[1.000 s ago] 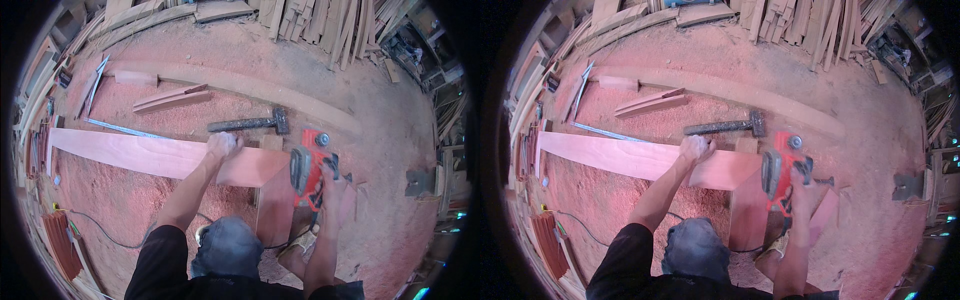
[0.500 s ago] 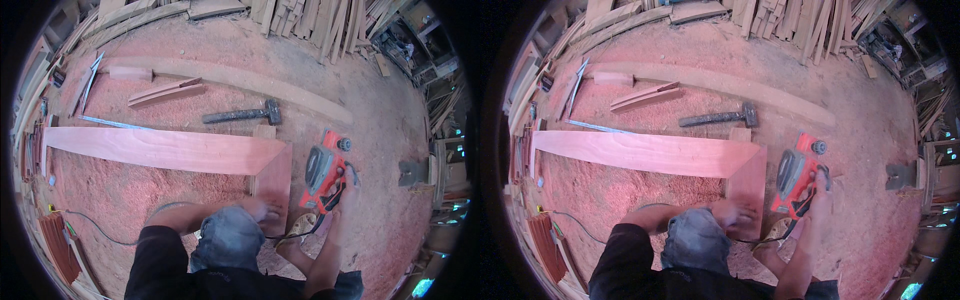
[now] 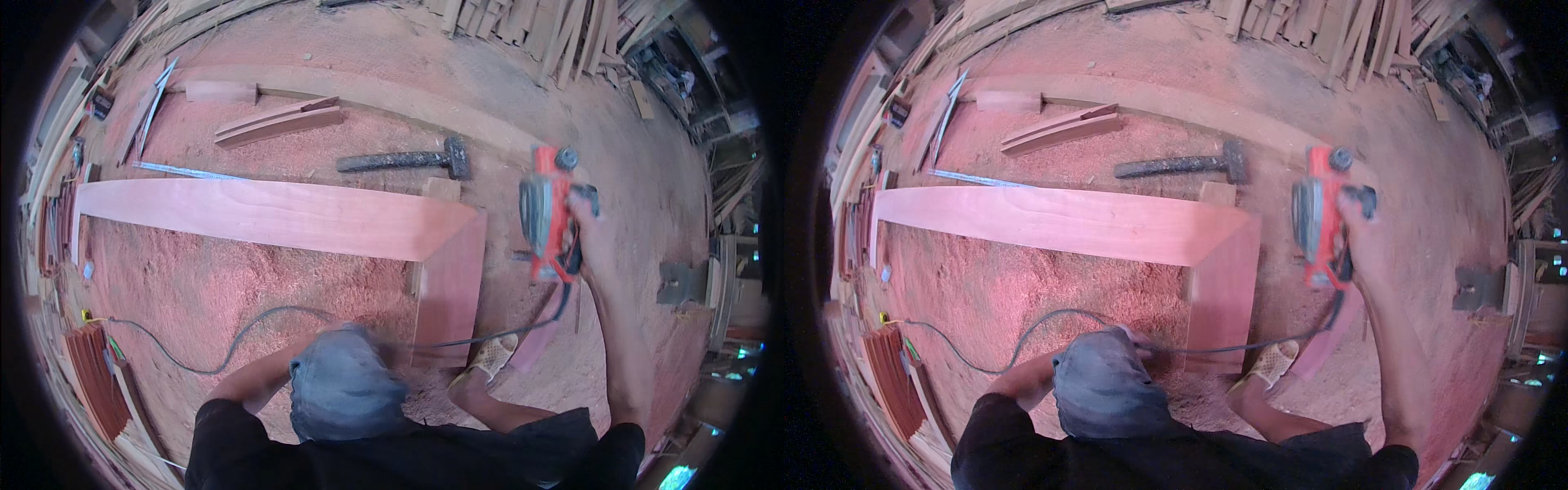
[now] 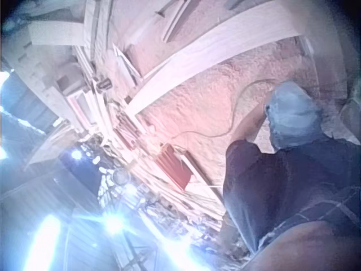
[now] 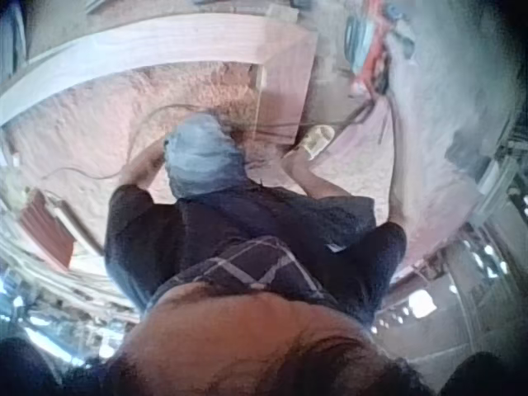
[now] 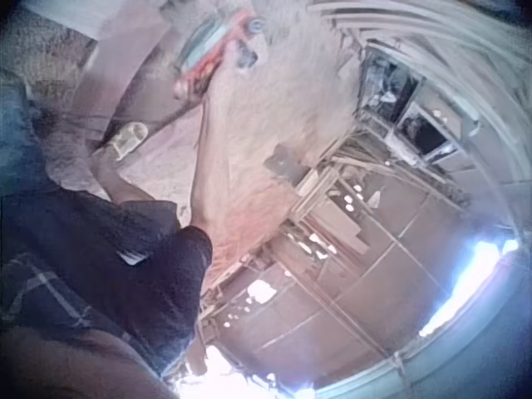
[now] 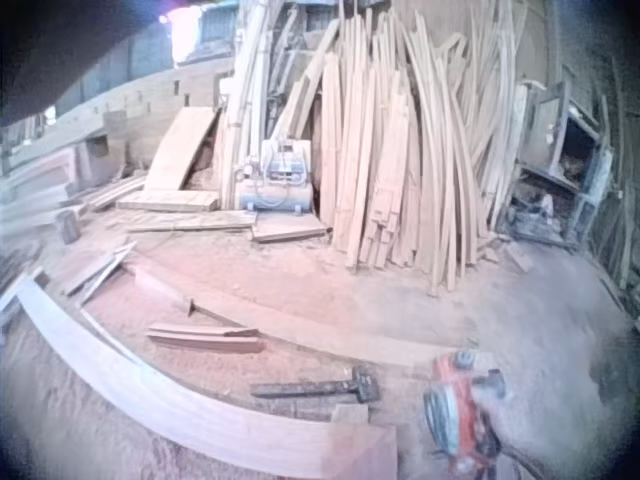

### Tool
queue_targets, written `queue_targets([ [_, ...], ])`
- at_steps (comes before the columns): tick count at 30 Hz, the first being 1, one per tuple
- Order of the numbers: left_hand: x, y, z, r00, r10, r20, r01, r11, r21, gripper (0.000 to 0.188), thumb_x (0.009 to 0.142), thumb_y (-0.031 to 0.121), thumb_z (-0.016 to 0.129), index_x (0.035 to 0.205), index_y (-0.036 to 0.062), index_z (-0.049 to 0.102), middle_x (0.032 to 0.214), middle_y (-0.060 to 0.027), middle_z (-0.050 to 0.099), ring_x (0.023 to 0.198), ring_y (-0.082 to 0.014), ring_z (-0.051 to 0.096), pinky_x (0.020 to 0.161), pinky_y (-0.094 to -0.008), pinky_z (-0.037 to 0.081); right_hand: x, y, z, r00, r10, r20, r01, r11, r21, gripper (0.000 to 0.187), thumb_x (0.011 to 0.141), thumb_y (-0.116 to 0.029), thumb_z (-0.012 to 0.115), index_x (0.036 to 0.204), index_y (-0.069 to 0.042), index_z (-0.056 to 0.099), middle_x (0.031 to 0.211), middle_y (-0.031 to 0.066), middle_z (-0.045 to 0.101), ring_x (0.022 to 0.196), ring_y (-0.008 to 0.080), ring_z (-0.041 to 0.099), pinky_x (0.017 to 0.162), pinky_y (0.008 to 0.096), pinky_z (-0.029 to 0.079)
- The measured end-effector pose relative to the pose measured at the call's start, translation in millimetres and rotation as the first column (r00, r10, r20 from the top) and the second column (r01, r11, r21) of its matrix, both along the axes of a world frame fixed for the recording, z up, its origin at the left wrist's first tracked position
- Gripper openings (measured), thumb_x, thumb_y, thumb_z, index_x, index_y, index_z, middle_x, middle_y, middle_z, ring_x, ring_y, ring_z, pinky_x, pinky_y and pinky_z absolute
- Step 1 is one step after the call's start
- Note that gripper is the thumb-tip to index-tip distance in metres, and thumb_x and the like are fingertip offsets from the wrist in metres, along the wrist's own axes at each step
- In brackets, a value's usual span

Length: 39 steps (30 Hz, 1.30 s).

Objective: The person opens a wooden box, removes a metal bar, and then uses a hammer and chisel to split a small block of wood. They then use an electric planer to smooth a long pinkish plank on the floor.

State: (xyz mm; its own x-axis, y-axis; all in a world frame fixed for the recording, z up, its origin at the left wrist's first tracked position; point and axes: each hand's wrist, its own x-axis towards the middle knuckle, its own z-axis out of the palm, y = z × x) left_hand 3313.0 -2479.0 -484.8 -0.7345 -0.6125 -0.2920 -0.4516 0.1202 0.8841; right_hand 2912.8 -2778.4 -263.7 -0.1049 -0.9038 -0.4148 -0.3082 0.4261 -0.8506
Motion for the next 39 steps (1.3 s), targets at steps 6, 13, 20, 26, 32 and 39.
queue_targets([
  [6, 20.6, 19.3, 10.4, 0.944, 0.283, 0.169, -0.289, 0.957, 0.011, 0.043, 0.092, 0.034, 0.067, 0.127, 0.0093, 0.07, 0.13, -0.0141, 0.069, 0.119, -0.0355, 0.068, 0.098, -0.0507, 0.055, -49.4, 3.9, -22.0, 0.8, 0.473, -0.369, -0.416, 0.881, 0.227, 0.032, 0.092, -0.029, 0.078, 0.113, -0.006, 0.077, 0.085, 0.0024, 0.072, 0.078, 0.0148, 0.067, 0.075, 0.0351, 0.055],
  [13, -20.1, 43.9, 0.3, 0.908, 0.383, 0.169, -0.391, 0.92, 0.017, 0.043, 0.092, 0.034, 0.068, 0.127, 0.0098, 0.07, 0.129, -0.0142, 0.07, 0.118, -0.0358, 0.068, 0.097, -0.0505, 0.055, -33.9, -45.5, -66.2, 0.542, 0.799, -0.259, -0.765, 0.597, 0.241, 0.034, 0.086, -0.023, 0.082, 0.115, -0.006, 0.077, 0.087, 0.0025, 0.075, 0.08, 0.013, 0.068, 0.075, 0.035, 0.056],
  [20, -26.5, 35.8, 9.2, 0.88, 0.438, 0.185, -0.451, 0.892, 0.036, 0.042, 0.092, 0.035, 0.068, 0.126, 0.0102, 0.071, 0.128, -0.0142, 0.07, 0.117, -0.0361, 0.068, 0.096, -0.0503, 0.055, -10.4, -69.0, -75.2, 0.449, 0.868, -0.212, -0.838, 0.491, 0.238, 0.035, 0.084, -0.025, 0.084, 0.113, -0.006, 0.078, 0.081, 0.0044, 0.075, 0.073, 0.0136, 0.069, 0.072, 0.0346, 0.056],
  [26, -19.9, 41.6, 11.0, 0.86, 0.467, 0.205, -0.486, 0.872, 0.052, 0.042, 0.092, 0.035, 0.068, 0.125, 0.0106, 0.071, 0.127, -0.0143, 0.07, 0.116, -0.0363, 0.069, 0.095, -0.0502, 0.055, 18.8, -68.9, -83.5, 0.4, 0.897, -0.188, -0.88, 0.433, 0.195, 0.04, 0.083, -0.034, 0.084, 0.11, -0.006, 0.079, 0.082, 0.0082, 0.077, 0.075, 0.015, 0.072, 0.073, 0.0346, 0.057],
  [32, -5.8, 59.0, 18.3, 0.832, 0.513, 0.213, -0.535, 0.843, 0.059, 0.041, 0.092, 0.036, 0.068, 0.125, 0.011, 0.071, 0.125, -0.0143, 0.071, 0.115, -0.0366, 0.069, 0.094, -0.05, 0.055, 93.0, -57.6, -64.8, 0.279, 0.905, -0.322, -0.955, 0.298, 0.009, 0.036, 0.083, -0.032, 0.085, 0.11, -0.008, 0.08, 0.078, 0.0052, 0.075, 0.069, 0.0151, 0.072, 0.067, 0.0326, 0.057],
  [39, 2.4, 67.3, 11.8, 0.797, 0.571, 0.195, -0.588, 0.808, 0.036, 0.041, 0.092, 0.036, 0.068, 0.124, 0.0115, 0.071, 0.124, -0.0143, 0.071, 0.113, -0.0369, 0.069, 0.093, -0.0498, 0.056, 174.6, -34.5, -62.6, 0.266, 0.949, -0.169, -0.963, 0.27, 0.003, 0.039, 0.085, -0.034, 0.084, 0.112, -0.007, 0.08, 0.094, 0.0118, 0.08, 0.089, 0.0204, 0.077, 0.082, 0.0378, 0.059],
])
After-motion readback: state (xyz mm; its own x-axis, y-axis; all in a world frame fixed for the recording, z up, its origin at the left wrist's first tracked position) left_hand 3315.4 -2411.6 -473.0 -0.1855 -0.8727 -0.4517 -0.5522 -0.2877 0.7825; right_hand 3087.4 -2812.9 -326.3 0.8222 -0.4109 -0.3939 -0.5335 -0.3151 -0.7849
